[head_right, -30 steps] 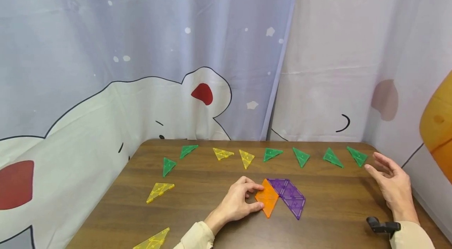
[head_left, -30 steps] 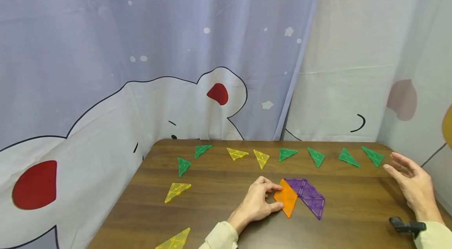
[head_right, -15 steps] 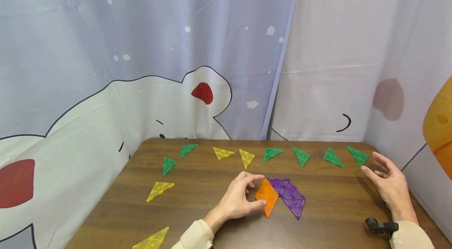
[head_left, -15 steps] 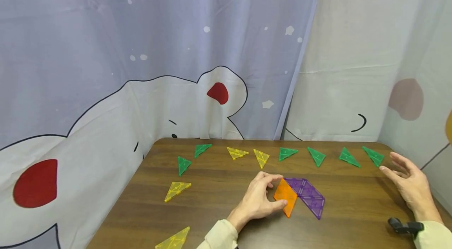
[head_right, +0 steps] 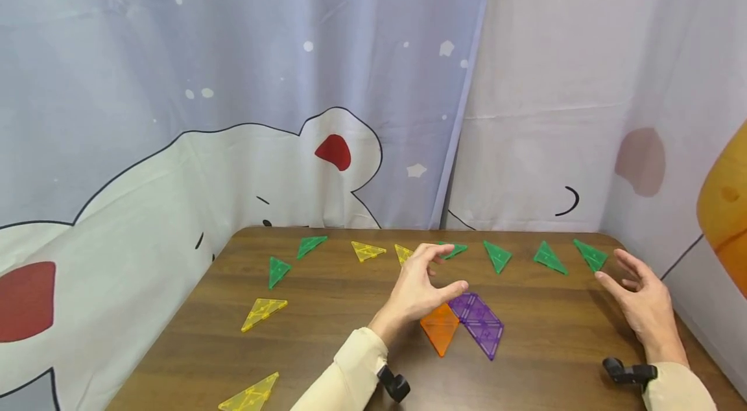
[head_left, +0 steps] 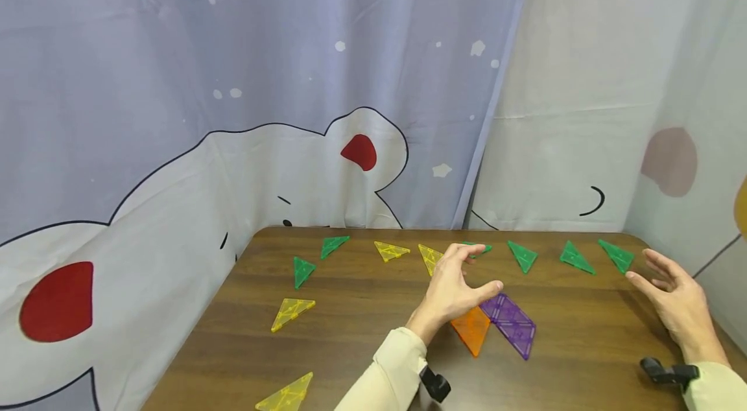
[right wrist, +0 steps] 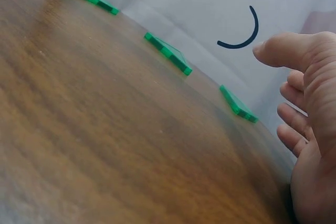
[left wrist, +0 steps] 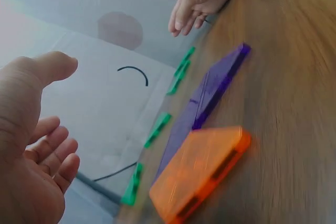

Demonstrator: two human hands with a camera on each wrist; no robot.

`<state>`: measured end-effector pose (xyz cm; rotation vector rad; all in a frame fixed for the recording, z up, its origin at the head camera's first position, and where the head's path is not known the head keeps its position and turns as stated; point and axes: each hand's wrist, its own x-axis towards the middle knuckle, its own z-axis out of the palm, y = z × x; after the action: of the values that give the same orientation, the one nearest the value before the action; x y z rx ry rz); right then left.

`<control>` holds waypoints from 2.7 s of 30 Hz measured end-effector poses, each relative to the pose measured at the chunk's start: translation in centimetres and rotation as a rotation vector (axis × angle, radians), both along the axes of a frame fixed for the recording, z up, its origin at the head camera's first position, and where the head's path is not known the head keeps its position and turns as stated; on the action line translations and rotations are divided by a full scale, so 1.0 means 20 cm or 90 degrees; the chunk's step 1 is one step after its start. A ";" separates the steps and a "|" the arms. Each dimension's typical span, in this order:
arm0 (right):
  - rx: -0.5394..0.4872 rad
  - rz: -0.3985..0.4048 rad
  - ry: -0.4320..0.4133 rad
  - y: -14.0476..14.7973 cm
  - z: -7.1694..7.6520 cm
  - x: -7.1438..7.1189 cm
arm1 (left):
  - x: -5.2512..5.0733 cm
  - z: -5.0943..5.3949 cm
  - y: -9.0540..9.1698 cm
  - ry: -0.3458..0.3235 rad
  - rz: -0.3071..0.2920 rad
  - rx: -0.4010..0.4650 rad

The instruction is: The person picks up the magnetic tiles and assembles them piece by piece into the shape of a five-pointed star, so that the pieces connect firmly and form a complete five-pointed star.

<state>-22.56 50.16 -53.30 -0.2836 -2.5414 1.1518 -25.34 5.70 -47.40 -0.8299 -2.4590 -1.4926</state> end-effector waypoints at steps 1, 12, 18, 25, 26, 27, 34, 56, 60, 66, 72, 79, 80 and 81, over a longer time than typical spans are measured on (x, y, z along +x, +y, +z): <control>-0.001 -0.004 0.004 0.00 0.00 0.00 | -0.01 0.00 0.02 0.003 0.000 -0.005; -0.005 -0.016 0.036 0.00 0.00 0.00 | -0.10 0.01 0.21 0.008 0.013 -0.053; -0.015 -0.019 0.033 0.00 -0.01 0.00 | -0.14 0.01 0.28 -0.004 0.016 -0.078; -0.026 -0.020 0.002 -0.02 0.00 -0.03 | -0.19 0.03 0.34 -0.020 0.026 -0.078; -0.033 -0.015 -0.001 -0.02 0.00 -0.03 | -0.19 0.03 0.35 -0.021 0.027 -0.073; -0.036 -0.012 -0.004 -0.01 0.00 -0.02 | -0.20 0.04 0.37 -0.022 0.027 -0.070; -0.041 0.011 -0.012 0.01 0.01 -0.02 | -0.20 0.02 0.45 -0.024 0.031 -0.066; -0.009 0.080 -0.003 0.09 0.00 -0.03 | -0.21 -0.12 0.69 -0.025 0.042 -0.155; 0.007 0.087 0.028 0.10 -0.03 -0.04 | -0.22 -0.14 0.73 -0.010 0.043 -0.176; 0.053 0.062 0.047 0.15 -0.04 -0.04 | -0.22 -0.12 0.80 0.012 0.042 -0.189; 0.090 0.000 0.053 0.15 -0.04 -0.04 | -0.22 -0.11 0.85 0.011 0.041 -0.190; 0.069 0.074 0.100 0.15 -0.05 -0.07 | -0.23 -0.13 0.89 0.015 0.048 -0.213; 0.075 0.075 0.100 0.15 -0.05 -0.08 | -0.23 -0.13 0.89 0.015 0.048 -0.217; 0.080 0.078 0.100 0.15 -0.04 -0.08 | -0.23 -0.13 0.90 0.013 0.047 -0.219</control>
<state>-24.15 53.20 -54.18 -0.0063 -2.5074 1.0077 -30.00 23.62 -50.07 -0.7900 -2.7403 -1.0454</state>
